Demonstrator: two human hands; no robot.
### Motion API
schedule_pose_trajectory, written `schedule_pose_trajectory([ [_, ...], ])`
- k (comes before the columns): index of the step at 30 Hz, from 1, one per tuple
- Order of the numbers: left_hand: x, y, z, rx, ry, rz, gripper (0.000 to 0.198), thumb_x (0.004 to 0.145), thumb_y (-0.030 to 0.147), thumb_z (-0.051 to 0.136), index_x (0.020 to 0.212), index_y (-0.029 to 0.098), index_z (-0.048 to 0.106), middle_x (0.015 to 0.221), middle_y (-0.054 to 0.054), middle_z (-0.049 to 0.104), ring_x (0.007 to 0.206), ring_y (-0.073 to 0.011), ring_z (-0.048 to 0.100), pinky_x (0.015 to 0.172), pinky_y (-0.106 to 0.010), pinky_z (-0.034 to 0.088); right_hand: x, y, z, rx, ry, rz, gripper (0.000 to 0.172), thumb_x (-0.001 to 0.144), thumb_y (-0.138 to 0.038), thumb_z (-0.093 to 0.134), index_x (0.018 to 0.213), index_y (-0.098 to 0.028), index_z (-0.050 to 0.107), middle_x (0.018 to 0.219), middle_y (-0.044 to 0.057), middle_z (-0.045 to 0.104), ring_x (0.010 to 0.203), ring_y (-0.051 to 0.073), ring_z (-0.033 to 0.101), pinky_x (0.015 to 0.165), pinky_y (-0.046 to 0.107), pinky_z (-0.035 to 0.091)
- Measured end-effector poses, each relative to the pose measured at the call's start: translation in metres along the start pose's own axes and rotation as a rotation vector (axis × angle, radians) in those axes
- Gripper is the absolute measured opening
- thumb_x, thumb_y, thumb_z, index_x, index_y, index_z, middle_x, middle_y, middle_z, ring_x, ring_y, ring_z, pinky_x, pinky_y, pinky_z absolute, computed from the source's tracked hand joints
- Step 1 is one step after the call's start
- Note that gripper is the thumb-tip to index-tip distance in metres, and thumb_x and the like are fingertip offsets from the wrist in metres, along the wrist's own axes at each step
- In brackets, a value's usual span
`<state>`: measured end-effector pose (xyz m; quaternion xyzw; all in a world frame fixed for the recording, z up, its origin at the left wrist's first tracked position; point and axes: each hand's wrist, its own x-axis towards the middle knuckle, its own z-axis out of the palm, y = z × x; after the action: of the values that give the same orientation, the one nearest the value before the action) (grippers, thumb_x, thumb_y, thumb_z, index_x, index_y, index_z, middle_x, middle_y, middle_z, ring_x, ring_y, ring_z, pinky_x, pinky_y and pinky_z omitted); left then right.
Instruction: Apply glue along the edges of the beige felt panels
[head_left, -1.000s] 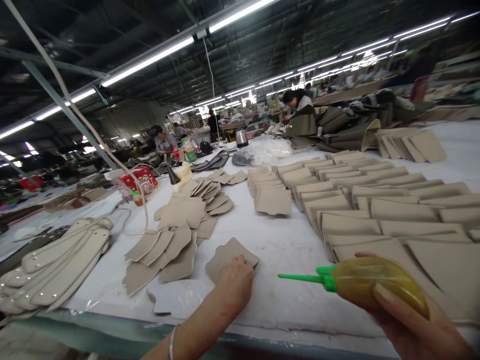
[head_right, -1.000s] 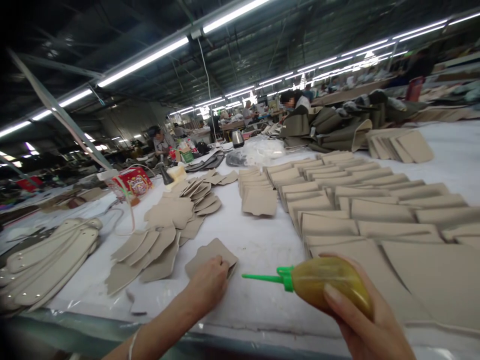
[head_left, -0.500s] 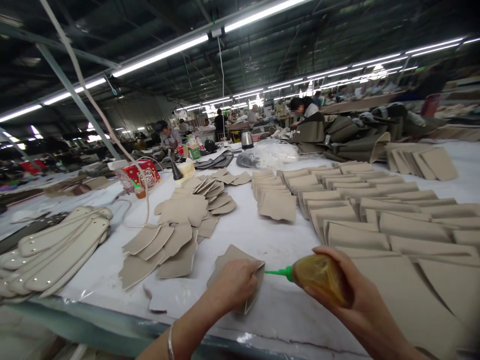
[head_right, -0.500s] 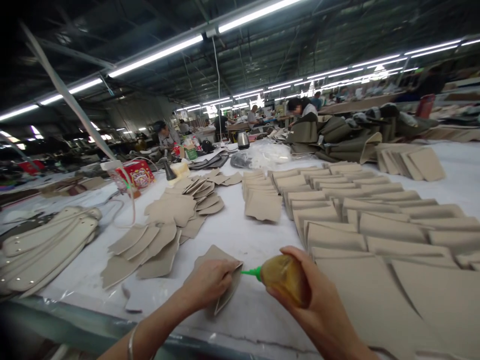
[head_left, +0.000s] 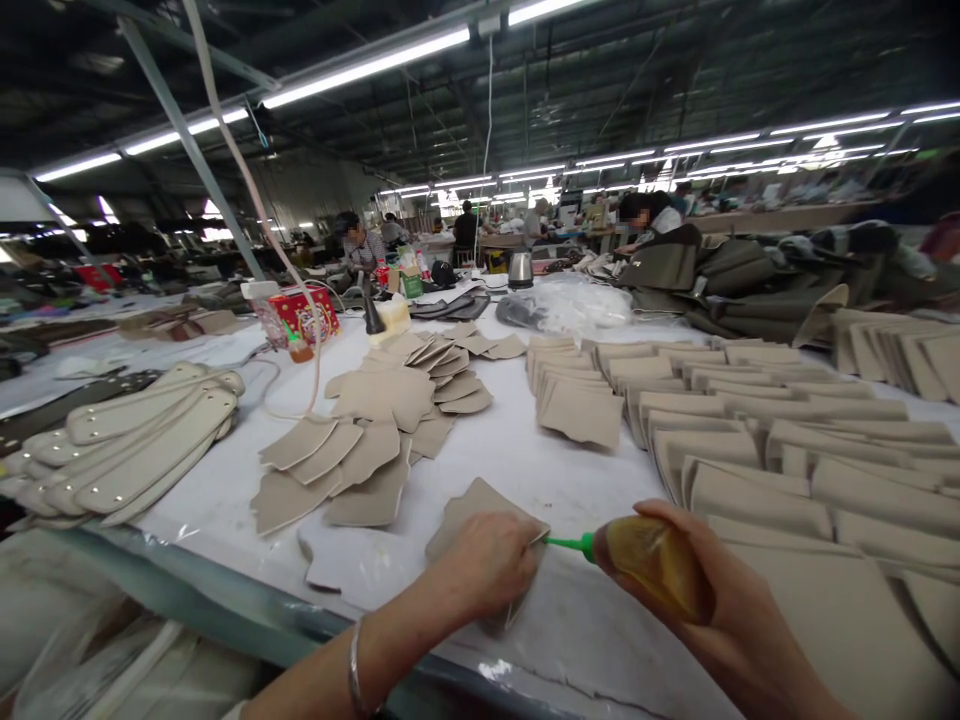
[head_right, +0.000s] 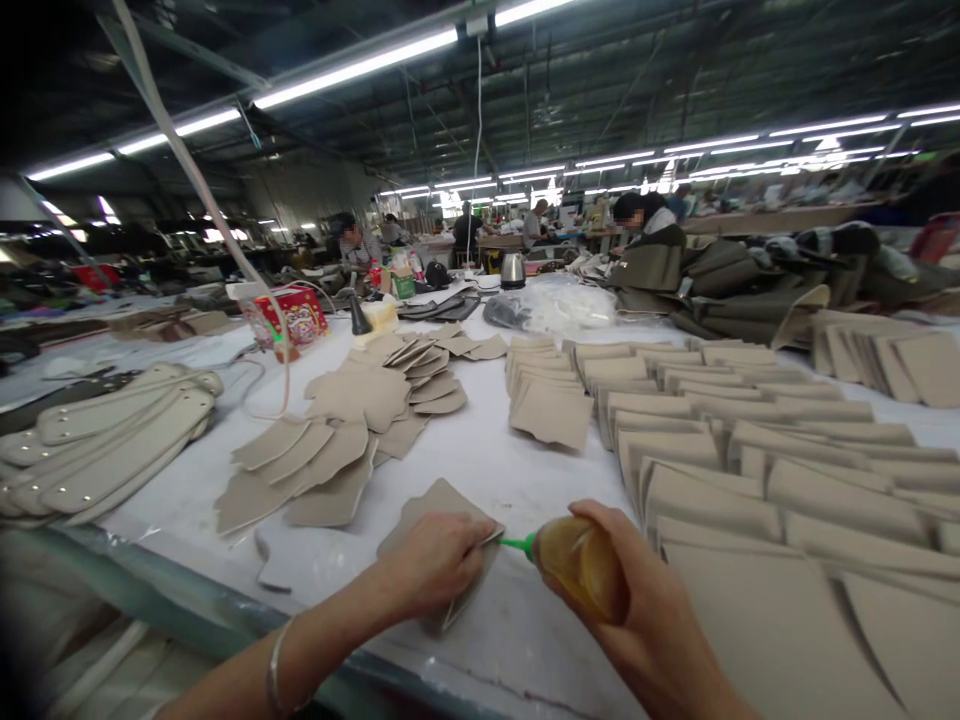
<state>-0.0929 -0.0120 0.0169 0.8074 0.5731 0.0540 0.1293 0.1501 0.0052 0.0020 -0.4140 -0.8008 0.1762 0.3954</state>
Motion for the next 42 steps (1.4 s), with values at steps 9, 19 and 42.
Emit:
schedule_pose_trajectory([
  [9, -0.003, -0.002, 0.002, -0.009, -0.004, -0.024, 0.031, 0.084, 0.02, 0.039, 0.103, 0.024, 0.063, 0.084, -0.005, 0.065, 0.079, -0.0228, 0.063, 0.07, -0.03, 0.044, -0.001, 0.003, 0.004, 0.035, 0.028, 0.097, 0.043, 0.086, -0.049, 0.065, 0.119, -0.029, 0.049, 0.104, 0.002, 0.062, 0.083, 0.02, 0.064, 0.069, 0.025, 0.054],
  [19, -0.005, -0.005, 0.005, -0.017, -0.016, 0.0, 0.032, 0.086, 0.02, 0.038, 0.108, 0.026, 0.06, 0.086, -0.005, 0.062, 0.081, -0.0226, 0.061, 0.07, -0.03, 0.043, -0.005, 0.004, 0.005, 0.1, -0.008, 0.132, 0.042, 0.087, -0.05, 0.063, 0.119, -0.029, 0.048, 0.104, 0.0, 0.061, 0.085, 0.019, 0.063, 0.071, 0.023, 0.052],
  [42, -0.011, -0.005, 0.005, -0.085, -0.003, -0.014, 0.039, 0.091, 0.023, 0.035, 0.123, 0.028, 0.055, 0.088, -0.004, 0.059, 0.081, -0.0204, 0.059, 0.074, -0.028, 0.043, -0.019, -0.004, 0.007, 0.171, 0.061, 0.295, 0.046, 0.083, -0.053, 0.063, 0.118, -0.026, 0.051, 0.106, 0.002, 0.06, 0.088, 0.023, 0.061, 0.078, 0.028, 0.048],
])
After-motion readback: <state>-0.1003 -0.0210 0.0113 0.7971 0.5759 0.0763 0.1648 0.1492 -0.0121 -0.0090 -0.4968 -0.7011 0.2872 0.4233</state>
